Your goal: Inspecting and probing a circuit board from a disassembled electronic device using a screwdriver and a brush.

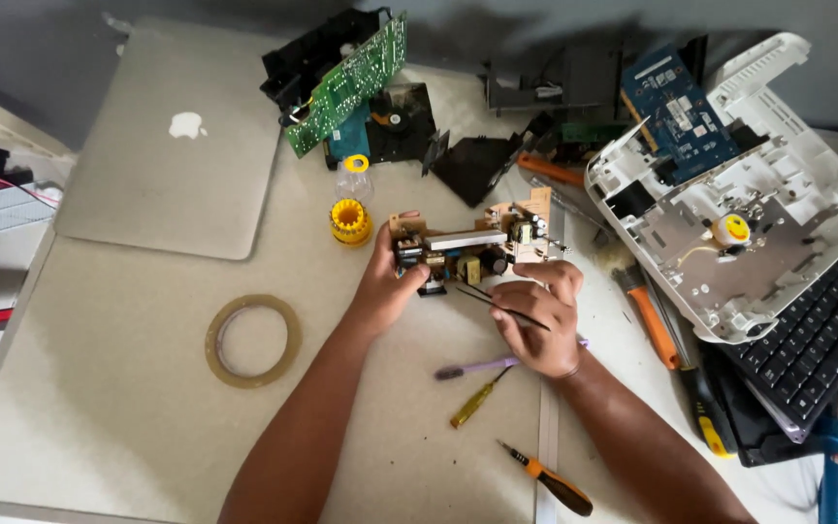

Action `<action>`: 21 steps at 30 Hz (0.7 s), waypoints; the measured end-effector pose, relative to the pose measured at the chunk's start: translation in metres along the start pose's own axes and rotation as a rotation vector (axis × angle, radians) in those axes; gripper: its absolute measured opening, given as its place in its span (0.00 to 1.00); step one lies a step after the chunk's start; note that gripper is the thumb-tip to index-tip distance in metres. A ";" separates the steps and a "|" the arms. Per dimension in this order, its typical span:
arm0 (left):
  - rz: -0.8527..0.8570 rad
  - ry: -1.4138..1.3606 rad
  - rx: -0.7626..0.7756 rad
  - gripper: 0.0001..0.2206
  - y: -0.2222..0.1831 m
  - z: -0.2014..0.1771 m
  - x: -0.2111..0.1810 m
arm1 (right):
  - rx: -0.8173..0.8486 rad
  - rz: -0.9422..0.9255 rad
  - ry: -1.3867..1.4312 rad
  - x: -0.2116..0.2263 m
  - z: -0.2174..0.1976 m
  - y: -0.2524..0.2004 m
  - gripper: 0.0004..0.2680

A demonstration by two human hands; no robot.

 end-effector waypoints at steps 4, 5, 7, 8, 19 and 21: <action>0.009 -0.078 0.019 0.34 -0.001 0.003 -0.017 | -0.005 0.004 -0.015 0.001 0.002 0.002 0.06; 0.010 -0.098 0.033 0.33 0.000 0.004 -0.021 | -0.007 0.005 -0.017 0.001 0.002 0.002 0.06; 0.012 -0.116 0.047 0.33 0.000 0.005 -0.024 | -0.010 0.005 -0.018 0.003 0.002 0.003 0.06; 0.013 -0.114 0.049 0.33 0.000 0.005 -0.024 | -0.011 0.002 -0.012 0.004 0.001 0.005 0.06; 0.019 -0.154 0.035 0.31 -0.003 0.006 -0.008 | -0.056 0.021 0.027 -0.007 0.000 -0.013 0.07; 0.034 -0.091 -0.009 0.31 -0.001 0.006 -0.010 | -0.036 -0.041 0.039 0.007 -0.001 0.007 0.05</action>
Point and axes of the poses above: each hand's wrist, its own y-axis towards the middle knuckle, its own z-axis out of the palm, x = y × z, the point moved 5 cm from there along y, towards the middle knuckle, and after that the axes turned 15 degrees about y, right-handed, at the moved point
